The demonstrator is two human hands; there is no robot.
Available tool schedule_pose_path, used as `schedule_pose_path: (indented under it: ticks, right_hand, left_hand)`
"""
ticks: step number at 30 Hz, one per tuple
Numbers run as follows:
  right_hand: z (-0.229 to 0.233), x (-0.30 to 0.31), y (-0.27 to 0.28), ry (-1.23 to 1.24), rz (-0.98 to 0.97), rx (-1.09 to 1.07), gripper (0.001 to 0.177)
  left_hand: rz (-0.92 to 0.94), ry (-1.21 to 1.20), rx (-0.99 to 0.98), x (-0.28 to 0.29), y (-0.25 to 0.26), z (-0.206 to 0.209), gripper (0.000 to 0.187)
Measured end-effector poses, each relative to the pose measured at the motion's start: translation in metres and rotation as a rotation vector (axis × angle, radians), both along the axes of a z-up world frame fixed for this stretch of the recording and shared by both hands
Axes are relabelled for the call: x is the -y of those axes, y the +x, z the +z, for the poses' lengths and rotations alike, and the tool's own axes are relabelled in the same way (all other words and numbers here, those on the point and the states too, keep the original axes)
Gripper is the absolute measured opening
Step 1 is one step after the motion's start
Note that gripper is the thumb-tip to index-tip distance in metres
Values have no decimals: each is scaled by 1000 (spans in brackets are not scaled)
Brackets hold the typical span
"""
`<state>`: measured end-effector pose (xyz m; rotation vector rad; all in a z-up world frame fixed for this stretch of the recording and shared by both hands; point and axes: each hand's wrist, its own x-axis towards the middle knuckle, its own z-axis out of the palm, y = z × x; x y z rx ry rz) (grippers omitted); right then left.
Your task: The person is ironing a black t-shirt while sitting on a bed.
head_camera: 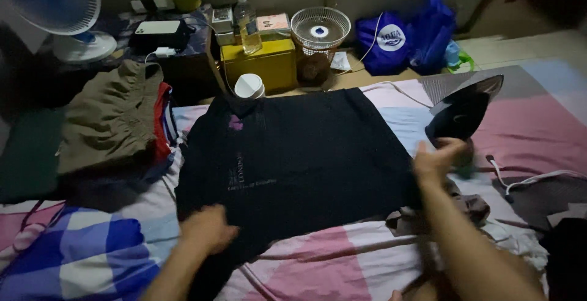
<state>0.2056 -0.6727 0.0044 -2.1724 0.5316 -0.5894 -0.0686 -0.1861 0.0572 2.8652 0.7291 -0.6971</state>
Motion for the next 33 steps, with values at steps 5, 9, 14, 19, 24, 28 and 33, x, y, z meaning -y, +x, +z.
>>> schedule_pose_path:
  ticks: [5, 9, 14, 19, 24, 28, 33]
  right_hand:
    - [2, -110, -50, -103, 560, -39, 38]
    - [-2, -173, -94, -192, 972, -378, 28]
    - [14, -229, -155, -40, 1419, -913, 38]
    - [22, -269, -229, -173, 1314, -1181, 58]
    - [-33, -319, -276, 664, 693, -880, 60]
    - [-98, -356, -275, 632, 630, -444, 63]
    - [-7, -328, -301, 788, 672, -587, 45]
  left_hand:
    - [-186, -169, -340, 63, -2, 25, 51]
    - [-260, -58, -161, 51, -6, -17, 38]
    - [-318, -176, -348, 31, -19, -13, 39]
    - [11, -144, -132, -25, -25, -45, 65]
    - [258, -322, -14, -113, -53, -188, 111]
    - [394, -580, 321, -102, -68, -185, 85]
    - [558, -642, 494, -76, -92, -100, 70]
